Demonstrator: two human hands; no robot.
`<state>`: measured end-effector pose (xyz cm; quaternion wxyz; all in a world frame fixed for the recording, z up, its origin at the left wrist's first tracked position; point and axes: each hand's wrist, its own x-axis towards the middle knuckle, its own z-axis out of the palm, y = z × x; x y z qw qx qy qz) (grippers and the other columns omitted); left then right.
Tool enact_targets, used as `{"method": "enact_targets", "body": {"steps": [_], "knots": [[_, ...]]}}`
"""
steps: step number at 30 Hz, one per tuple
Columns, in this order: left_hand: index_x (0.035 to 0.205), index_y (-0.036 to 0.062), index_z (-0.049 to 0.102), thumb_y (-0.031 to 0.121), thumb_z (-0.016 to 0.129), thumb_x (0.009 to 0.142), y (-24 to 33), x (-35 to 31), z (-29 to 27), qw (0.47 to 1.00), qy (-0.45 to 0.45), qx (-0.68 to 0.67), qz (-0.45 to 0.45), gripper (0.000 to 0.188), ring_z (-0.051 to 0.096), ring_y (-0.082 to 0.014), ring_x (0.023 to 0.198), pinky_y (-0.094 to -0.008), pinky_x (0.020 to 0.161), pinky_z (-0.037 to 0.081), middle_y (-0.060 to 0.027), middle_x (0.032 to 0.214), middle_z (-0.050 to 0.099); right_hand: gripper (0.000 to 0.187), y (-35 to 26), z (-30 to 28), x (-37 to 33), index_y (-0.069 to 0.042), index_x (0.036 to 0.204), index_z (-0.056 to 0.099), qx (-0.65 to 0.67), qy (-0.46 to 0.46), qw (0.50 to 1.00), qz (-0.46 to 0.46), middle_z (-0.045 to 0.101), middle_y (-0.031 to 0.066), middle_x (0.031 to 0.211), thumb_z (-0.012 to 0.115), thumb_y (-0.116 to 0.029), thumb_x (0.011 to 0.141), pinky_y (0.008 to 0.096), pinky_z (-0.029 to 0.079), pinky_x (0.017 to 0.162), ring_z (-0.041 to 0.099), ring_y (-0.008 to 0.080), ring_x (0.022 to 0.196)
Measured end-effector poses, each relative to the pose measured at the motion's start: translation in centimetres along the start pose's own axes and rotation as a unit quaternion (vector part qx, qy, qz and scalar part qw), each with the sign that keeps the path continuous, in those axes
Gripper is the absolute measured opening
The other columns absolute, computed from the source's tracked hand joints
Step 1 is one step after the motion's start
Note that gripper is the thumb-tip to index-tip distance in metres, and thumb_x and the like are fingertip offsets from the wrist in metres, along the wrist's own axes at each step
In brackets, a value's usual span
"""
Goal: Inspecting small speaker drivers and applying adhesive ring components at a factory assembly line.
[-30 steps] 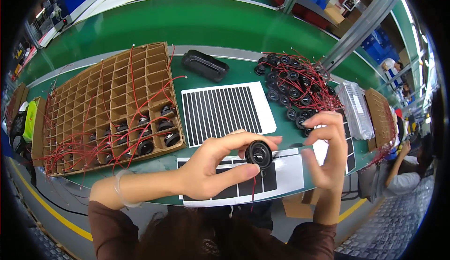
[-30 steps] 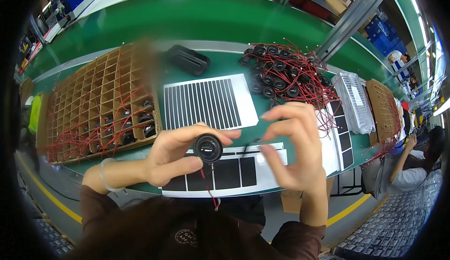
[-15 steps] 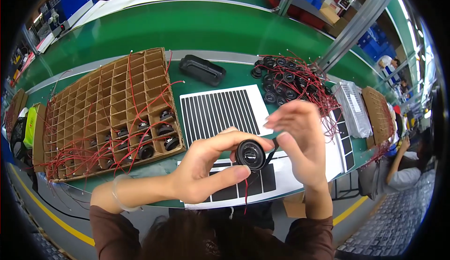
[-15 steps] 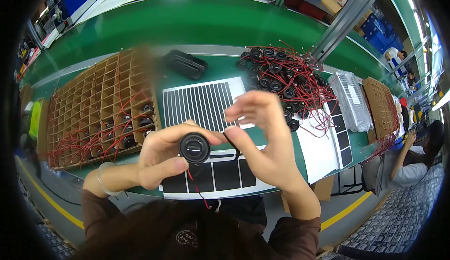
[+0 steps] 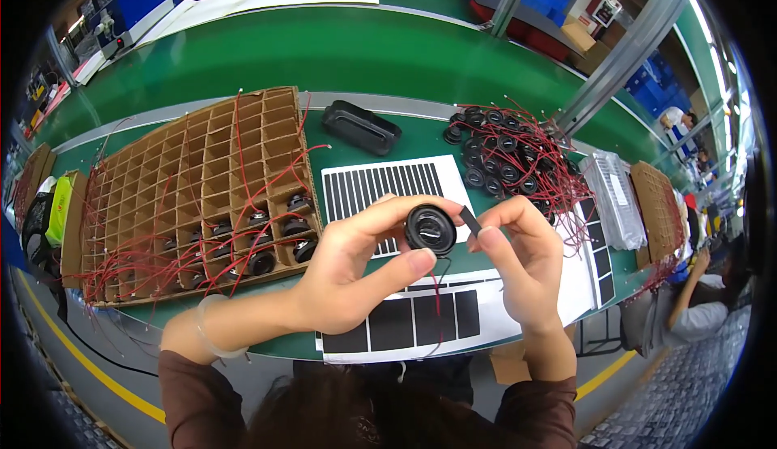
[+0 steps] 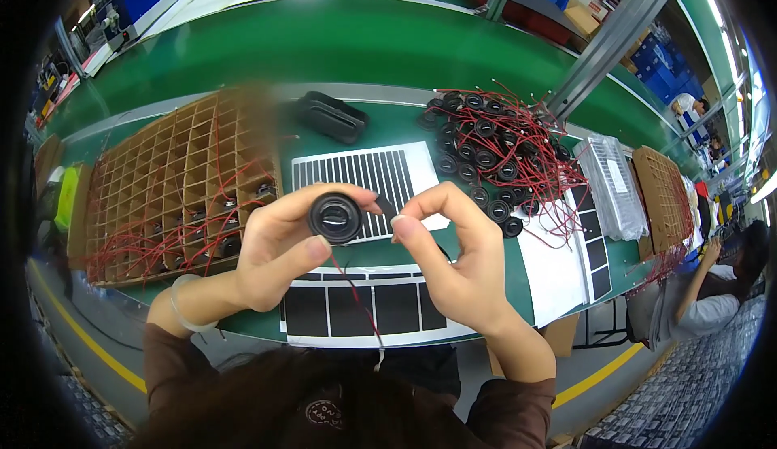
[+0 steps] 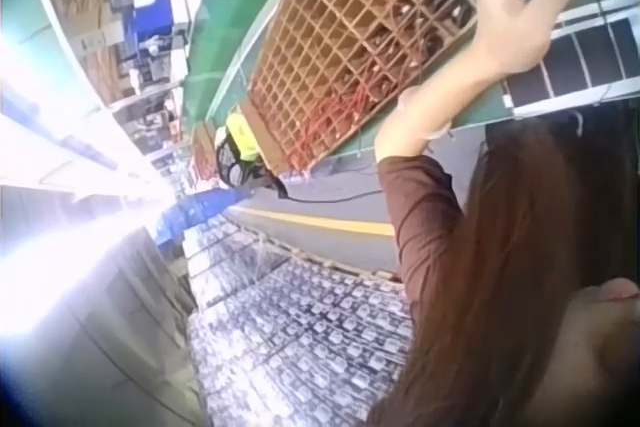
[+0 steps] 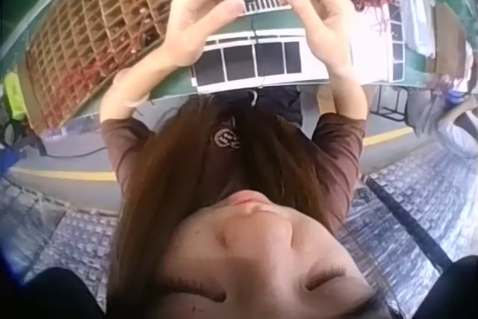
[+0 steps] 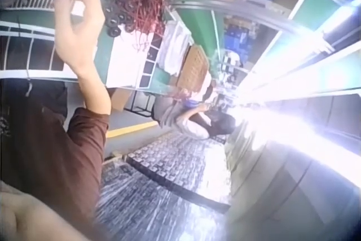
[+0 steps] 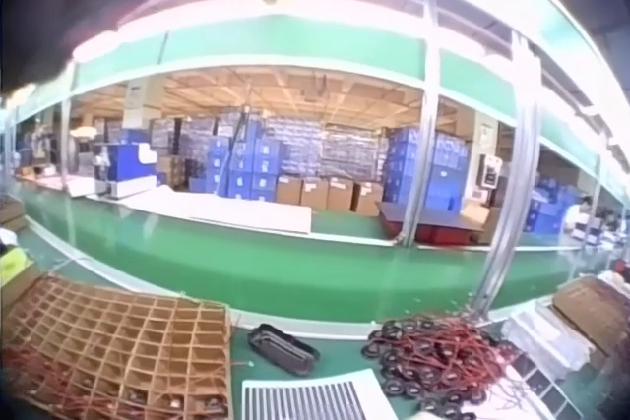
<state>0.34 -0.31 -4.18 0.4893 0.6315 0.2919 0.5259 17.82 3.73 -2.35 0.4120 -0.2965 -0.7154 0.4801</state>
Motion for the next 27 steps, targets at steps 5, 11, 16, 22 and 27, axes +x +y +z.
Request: {"method": "enact_targets", "body": {"steps": [5,11,16,22,27], "knots": [[0.111,-0.0064,0.037,0.012,0.046,0.079,1.1,0.0,0.3,0.991,0.026,-0.132,-0.010,0.038,0.046,-0.0148,0.091,-0.0267,0.073,0.041,-0.0108,0.102,0.046,0.006,-0.4,-0.1,0.1,0.002,0.075,0.047,-0.082,0.013,0.994,-0.075,0.050,0.0066,0.068,0.050,-0.003,0.075,0.0209,0.037,0.061,0.046,0.0101,0.065],[0.110,-0.0063,0.037,0.018,0.046,0.078,1.3,0.7,-0.3,0.984,0.089,-0.153,-0.015,0.041,0.049,-0.0196,0.089,-0.0295,0.067,0.048,-0.0134,0.101,0.042,0.002,-0.8,-1.1,-0.1,0.002,0.075,0.043,-0.046,0.074,0.988,-0.128,0.045,0.0080,0.069,0.044,0.000,0.074,0.0221,0.036,0.056,0.045,0.0119,0.060],[0.116,-0.0041,0.031,0.017,0.041,0.080,2.6,0.9,-0.3,0.977,0.049,-0.199,-0.066,0.043,0.051,-0.0200,0.080,-0.0291,0.065,0.048,-0.0165,0.098,0.045,0.004,-2.1,-2.7,0.6,0.002,0.074,0.044,-0.049,0.046,0.987,-0.143,0.047,0.0082,0.069,0.047,0.000,0.072,0.0211,0.036,0.058,0.045,0.0111,0.061],[0.109,-0.0013,0.034,0.023,0.034,0.083,2.6,1.1,-0.1,0.956,0.052,-0.263,-0.116,0.035,0.050,-0.0178,0.067,-0.0264,0.058,0.039,-0.0174,0.090,0.048,0.015,-3.1,-1.1,2.0,0.000,0.070,0.048,-0.094,-0.042,0.983,-0.154,0.051,0.0040,0.064,0.061,-0.003,0.064,0.0191,0.039,0.055,0.049,0.0082,0.059],[0.104,-0.0006,0.036,0.023,0.033,0.084,3.4,1.4,0.5,0.965,0.047,-0.211,-0.146,0.031,0.046,-0.0158,0.063,-0.0254,0.058,0.037,-0.0118,0.088,0.048,0.015,-3.0,0.1,2.7,0.000,0.068,0.048,-0.044,-0.028,0.993,-0.107,0.050,0.0032,0.062,0.062,-0.003,0.064,0.0191,0.041,0.053,0.049,0.0067,0.056]]}}
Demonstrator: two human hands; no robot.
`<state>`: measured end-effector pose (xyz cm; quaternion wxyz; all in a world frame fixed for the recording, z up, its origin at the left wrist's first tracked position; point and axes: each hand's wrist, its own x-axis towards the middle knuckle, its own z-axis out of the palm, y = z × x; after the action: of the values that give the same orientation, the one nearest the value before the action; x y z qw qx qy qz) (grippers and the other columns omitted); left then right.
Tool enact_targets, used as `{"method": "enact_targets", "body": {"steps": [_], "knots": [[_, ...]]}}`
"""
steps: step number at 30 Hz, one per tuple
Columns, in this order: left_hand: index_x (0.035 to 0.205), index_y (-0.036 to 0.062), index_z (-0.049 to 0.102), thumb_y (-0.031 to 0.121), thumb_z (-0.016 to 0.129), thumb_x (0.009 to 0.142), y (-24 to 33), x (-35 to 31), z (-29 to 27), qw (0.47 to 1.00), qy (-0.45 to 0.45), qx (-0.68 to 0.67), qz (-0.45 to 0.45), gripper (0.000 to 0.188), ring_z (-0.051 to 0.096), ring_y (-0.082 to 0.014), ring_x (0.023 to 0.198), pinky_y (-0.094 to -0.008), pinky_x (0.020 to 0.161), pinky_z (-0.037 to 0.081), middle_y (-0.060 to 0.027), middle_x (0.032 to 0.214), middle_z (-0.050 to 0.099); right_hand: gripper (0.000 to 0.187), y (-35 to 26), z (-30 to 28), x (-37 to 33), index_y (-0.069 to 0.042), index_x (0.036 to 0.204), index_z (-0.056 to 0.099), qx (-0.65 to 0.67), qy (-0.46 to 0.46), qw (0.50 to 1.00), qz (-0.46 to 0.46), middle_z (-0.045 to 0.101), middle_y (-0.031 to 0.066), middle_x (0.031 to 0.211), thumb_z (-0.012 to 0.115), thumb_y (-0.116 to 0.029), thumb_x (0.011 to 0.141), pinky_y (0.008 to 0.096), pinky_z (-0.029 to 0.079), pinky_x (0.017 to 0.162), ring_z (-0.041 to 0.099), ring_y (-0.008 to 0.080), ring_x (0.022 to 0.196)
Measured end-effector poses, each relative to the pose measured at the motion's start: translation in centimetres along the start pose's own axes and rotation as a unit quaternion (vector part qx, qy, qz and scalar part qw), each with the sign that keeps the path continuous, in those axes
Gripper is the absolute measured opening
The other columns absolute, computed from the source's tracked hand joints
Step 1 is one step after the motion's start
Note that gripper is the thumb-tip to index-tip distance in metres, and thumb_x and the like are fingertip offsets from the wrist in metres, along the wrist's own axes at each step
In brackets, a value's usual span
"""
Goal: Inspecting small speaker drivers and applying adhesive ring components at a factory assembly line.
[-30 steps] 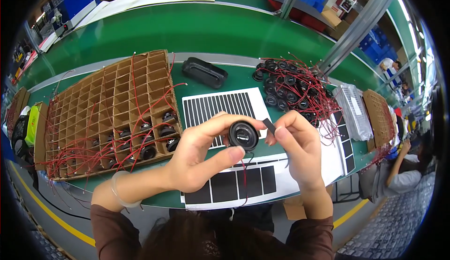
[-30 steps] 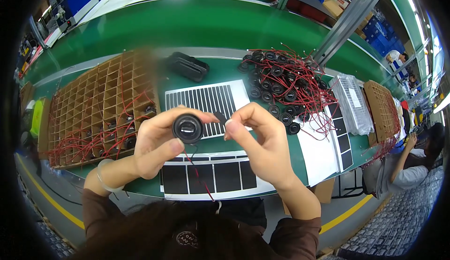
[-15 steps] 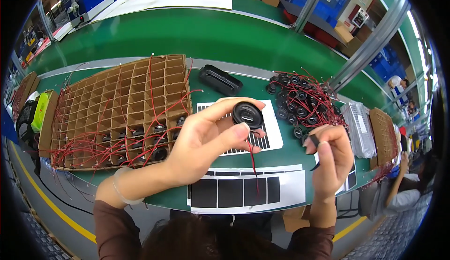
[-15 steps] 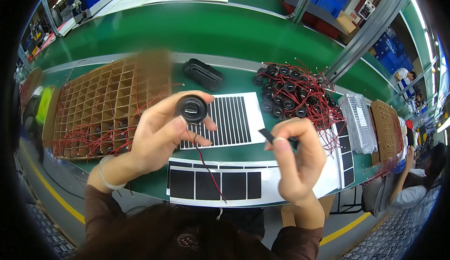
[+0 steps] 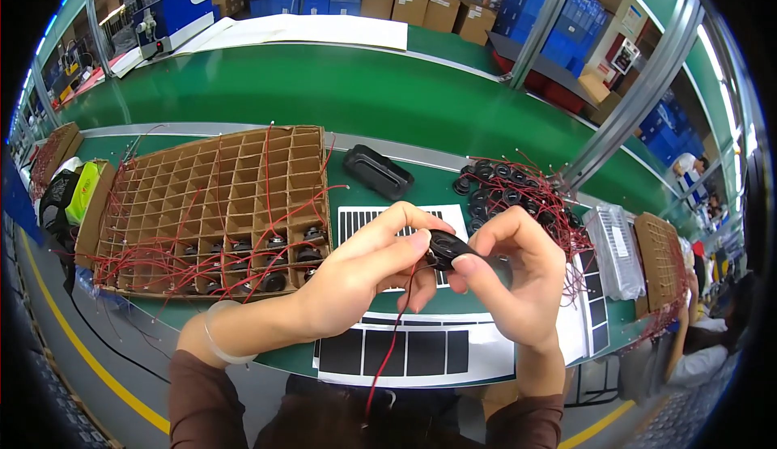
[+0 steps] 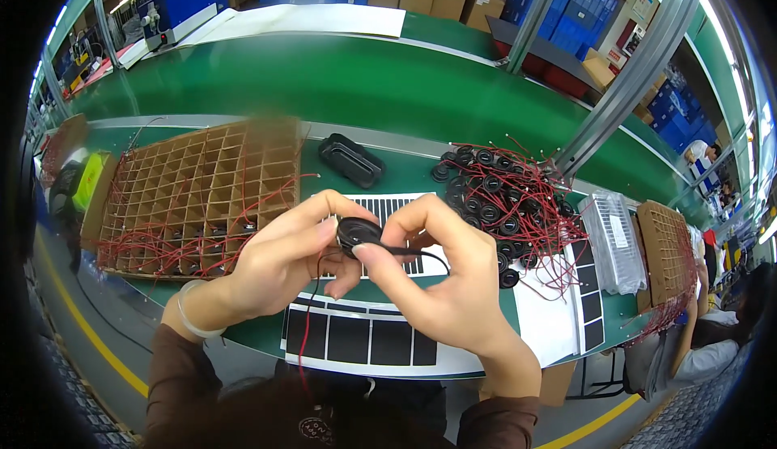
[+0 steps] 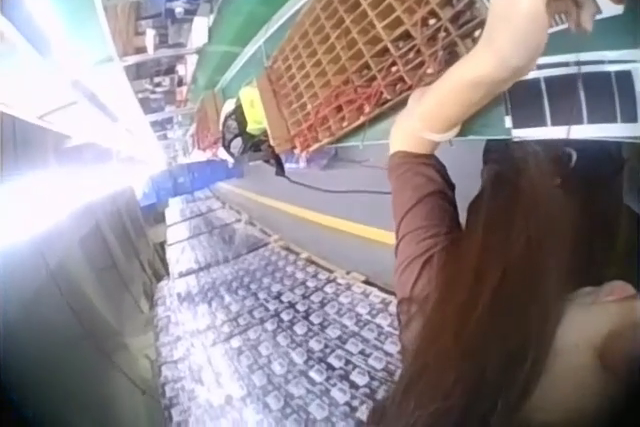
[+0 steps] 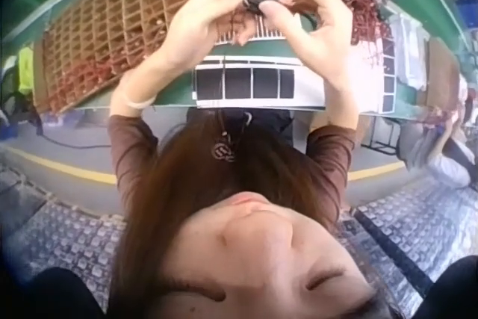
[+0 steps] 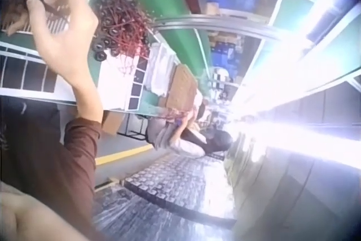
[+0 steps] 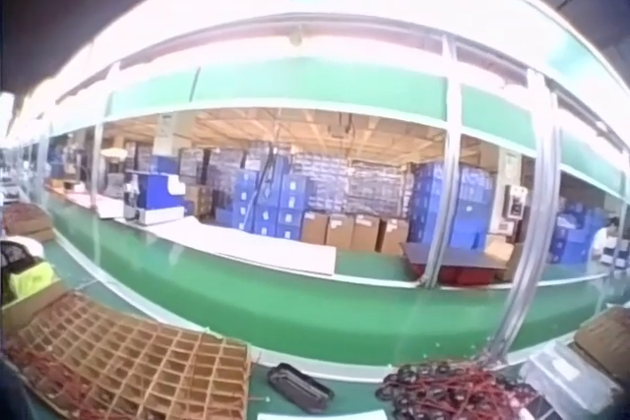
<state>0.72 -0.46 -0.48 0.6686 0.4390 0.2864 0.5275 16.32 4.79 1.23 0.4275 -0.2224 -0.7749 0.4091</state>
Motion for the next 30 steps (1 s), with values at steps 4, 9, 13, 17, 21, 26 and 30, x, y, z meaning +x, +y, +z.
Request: {"method": "enact_targets", "body": {"steps": [4,9,13,17,21,26,30], "knots": [[0.102,0.0000,0.035,0.018,0.038,0.083,0.5,-0.5,0.5,0.999,0.010,0.048,0.008,0.026,0.046,-0.0124,0.062,-0.0230,0.054,0.037,-0.0097,0.086,0.048,0.017,0.2,-0.3,0.5,0.000,0.073,0.043,-0.005,-0.036,0.999,0.004,0.048,0.0033,0.068,0.058,0.001,0.065,0.0188,0.039,0.056,0.049,0.0081,0.060],[0.104,0.0029,0.033,0.011,0.046,0.081,0.4,-0.4,0.0,0.998,0.016,0.059,0.021,0.027,0.041,-0.0049,0.059,-0.0172,0.050,0.033,-0.0059,0.080,0.050,0.015,0.7,0.2,0.7,0.000,0.070,0.048,0.038,-0.014,0.999,-0.002,0.050,0.0029,0.065,0.061,-0.004,0.065,0.0188,0.040,0.052,0.048,0.0071,0.057],[0.106,-0.0040,0.041,0.015,0.045,0.080,0.5,0.2,-0.4,0.995,0.037,0.079,0.049,0.033,0.045,-0.0078,0.058,-0.0192,0.051,0.037,-0.0073,0.082,0.052,0.009,0.6,-0.7,0.5,0.000,0.069,0.047,0.100,-0.017,0.995,-0.016,0.049,0.0033,0.066,0.056,-0.004,0.068,0.0193,0.038,0.055,0.045,0.0071,0.058],[0.106,-0.0036,0.043,0.019,0.043,0.080,0.5,0.3,-0.9,0.993,0.039,0.109,0.019,0.034,0.044,-0.0069,0.059,-0.0190,0.052,0.037,-0.0082,0.084,0.054,0.009,0.4,-0.9,0.4,0.000,0.065,0.047,0.072,-0.044,0.996,-0.007,0.049,0.0031,0.062,0.055,-0.003,0.066,0.0175,0.035,0.052,0.043,0.0066,0.055],[0.106,-0.0034,0.042,0.019,0.043,0.081,0.2,0.4,-1.0,0.995,0.033,0.088,0.025,0.034,0.045,-0.0068,0.060,-0.0196,0.054,0.038,-0.0094,0.086,0.054,0.009,0.7,-0.8,0.8,-0.001,0.063,0.047,0.039,-0.056,0.998,-0.016,0.050,0.0038,0.060,0.055,-0.002,0.063,0.0169,0.034,0.050,0.043,0.0060,0.053],[0.105,-0.0041,0.039,0.017,0.044,0.081,0.1,0.1,-0.9,0.997,0.041,0.062,0.028,0.033,0.047,-0.0081,0.063,-0.0203,0.055,0.039,-0.0101,0.086,0.055,0.011,0.8,-0.4,0.9,-0.001,0.061,0.045,0.037,-0.036,0.999,-0.018,0.047,0.0024,0.057,0.056,-0.002,0.060,0.0168,0.033,0.049,0.041,0.0061,0.052],[0.102,-0.0038,0.038,0.015,0.045,0.081,0.0,0.2,-1.1,0.999,0.012,0.043,0.019,0.029,0.048,-0.0090,0.065,-0.0203,0.054,0.039,-0.0110,0.087,0.055,0.013,0.9,-0.2,0.9,-0.002,0.060,0.044,0.006,-0.034,0.999,-0.018,0.044,0.0013,0.055,0.057,-0.002,0.057,0.0168,0.031,0.048,0.040,0.0061,0.051]]}}
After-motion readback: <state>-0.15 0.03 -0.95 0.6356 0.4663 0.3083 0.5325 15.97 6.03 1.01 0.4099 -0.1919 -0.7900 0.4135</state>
